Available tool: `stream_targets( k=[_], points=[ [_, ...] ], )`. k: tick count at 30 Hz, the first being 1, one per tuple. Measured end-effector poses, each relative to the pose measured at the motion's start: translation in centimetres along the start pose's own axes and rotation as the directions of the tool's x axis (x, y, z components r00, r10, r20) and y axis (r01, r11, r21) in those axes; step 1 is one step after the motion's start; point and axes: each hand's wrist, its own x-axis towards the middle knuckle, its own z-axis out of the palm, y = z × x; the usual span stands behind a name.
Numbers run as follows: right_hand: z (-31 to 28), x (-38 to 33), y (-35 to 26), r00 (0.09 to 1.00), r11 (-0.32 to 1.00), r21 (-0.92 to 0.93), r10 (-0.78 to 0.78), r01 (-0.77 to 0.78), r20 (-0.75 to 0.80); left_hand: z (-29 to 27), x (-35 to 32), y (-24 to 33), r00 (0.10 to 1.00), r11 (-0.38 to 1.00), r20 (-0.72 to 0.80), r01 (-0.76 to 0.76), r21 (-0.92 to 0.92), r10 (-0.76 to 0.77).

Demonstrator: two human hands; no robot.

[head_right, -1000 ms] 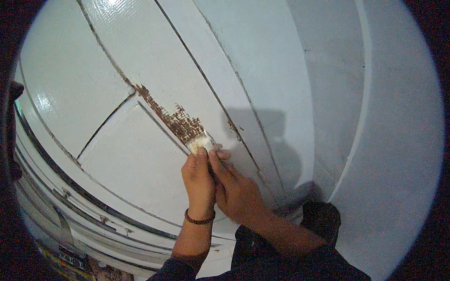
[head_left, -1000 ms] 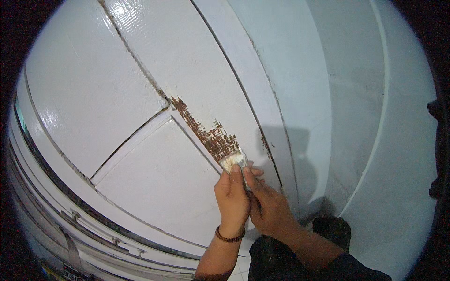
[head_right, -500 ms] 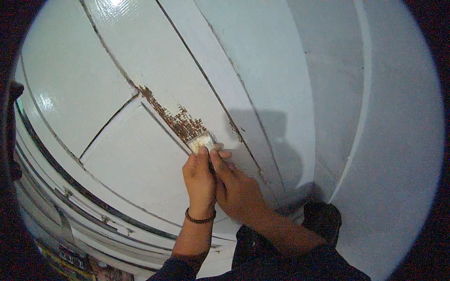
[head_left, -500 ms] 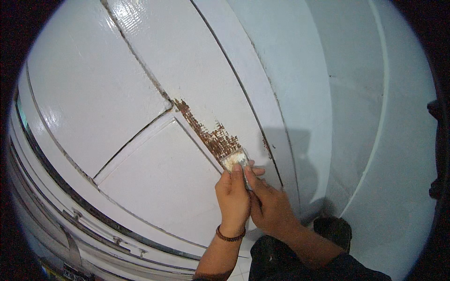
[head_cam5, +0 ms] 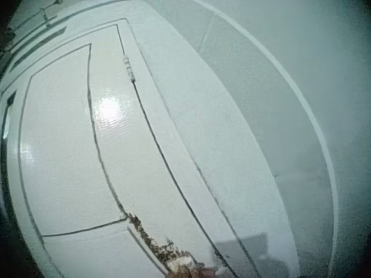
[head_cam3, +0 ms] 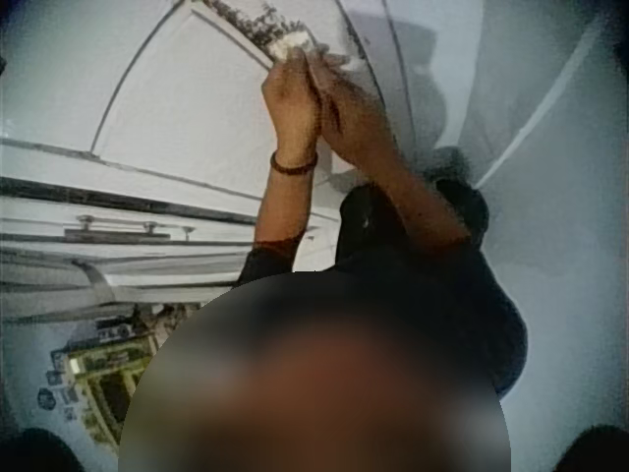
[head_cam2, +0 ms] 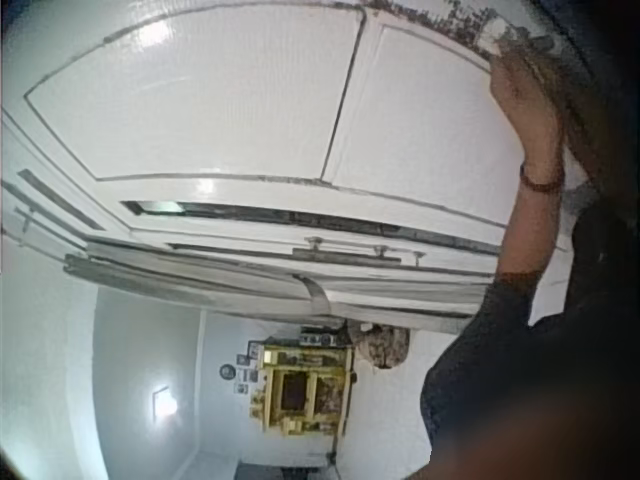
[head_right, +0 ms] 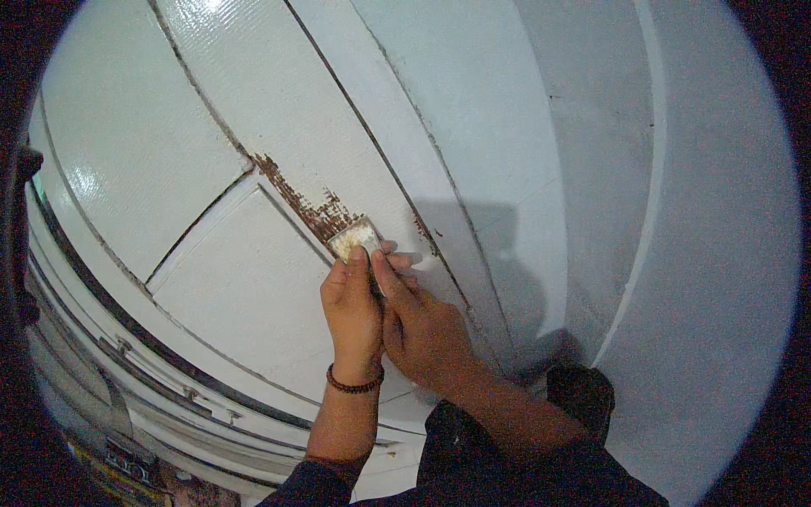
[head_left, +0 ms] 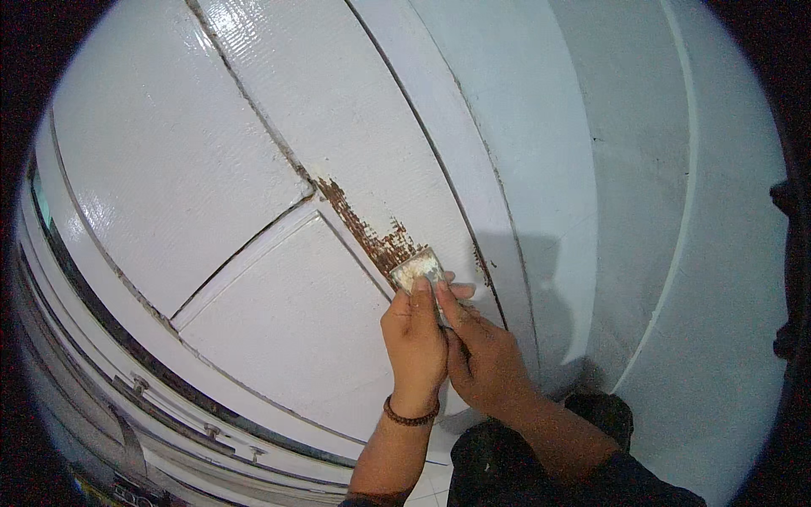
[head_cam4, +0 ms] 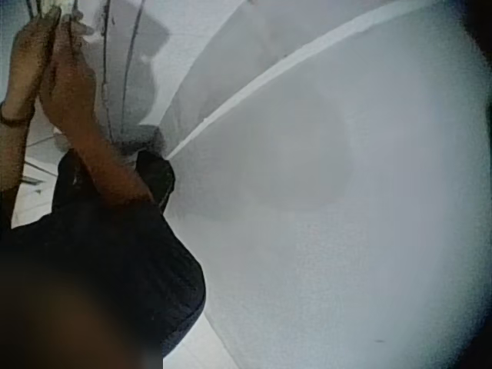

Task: The person uses a metal scraper to remove old paint from a white surface. They repeatedly scrape a vertical seam, revealing brown material underneath the white paint.

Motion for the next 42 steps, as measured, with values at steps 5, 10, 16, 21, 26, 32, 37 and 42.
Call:
stream_targets(
  k=[5, 10, 16, 21, 26, 32, 37, 42],
  points=[
    [-1.4, -2.4, 1.0, 0.981, 0.977, 0.103, 0.182, -0.189, 0.073, -1.7, -1.7, -0.7, 0.998, 0.950, 0.020, -0.070, 0.303, 0.067],
    [-4.3, -9.0, 3.3, 0.895, 0.887, 0.119, 0.441, -0.445, 0.065, -5.1, -2.4, 0.3, 0.682, 0.423, 0.259, -0.660, 0.621, 0.684],
    [-5.7, -13.9, 6.3, 0.876, 0.882, -0.049, 0.471, -0.468, 0.101, -5.3, 1.1, 0.8, 0.708, -0.232, 0.556, -0.508, 0.829, 0.437],
    [-6.6, -15.9, 7.5, 0.883, 0.893, -0.128, 0.447, -0.431, 0.142, -4.5, 1.6, -0.8, 0.610, -0.434, 0.680, -0.526, 0.732, 0.407],
    [-8.2, -16.5, 7.5, 0.754, 0.771, 0.030, 0.613, -0.636, 0.235, -3.9, 0.8, -2.1, 0.630, -0.454, 0.696, -0.537, 0.711, 0.345],
    [-10.1, -16.8, 8.6, 0.752, 0.739, 0.153, 0.625, -0.656, 0.208, -2.9, 0.2, -2.8, 0.685, -0.335, 0.637, -0.543, 0.770, 0.354],
    [-11.6, -17.3, 9.6, 0.737, 0.718, 0.172, 0.643, -0.674, 0.206, -1.9, -1.1, -4.5, 0.702, -0.275, 0.650, -0.589, 0.760, 0.291],
    [-13.5, -17.4, 9.8, 0.756, 0.740, 0.155, 0.634, -0.654, 0.162, -0.8, -2.6, -6.8, 0.703, -0.187, 0.648, -0.623, 0.760, 0.293]
  ],
)
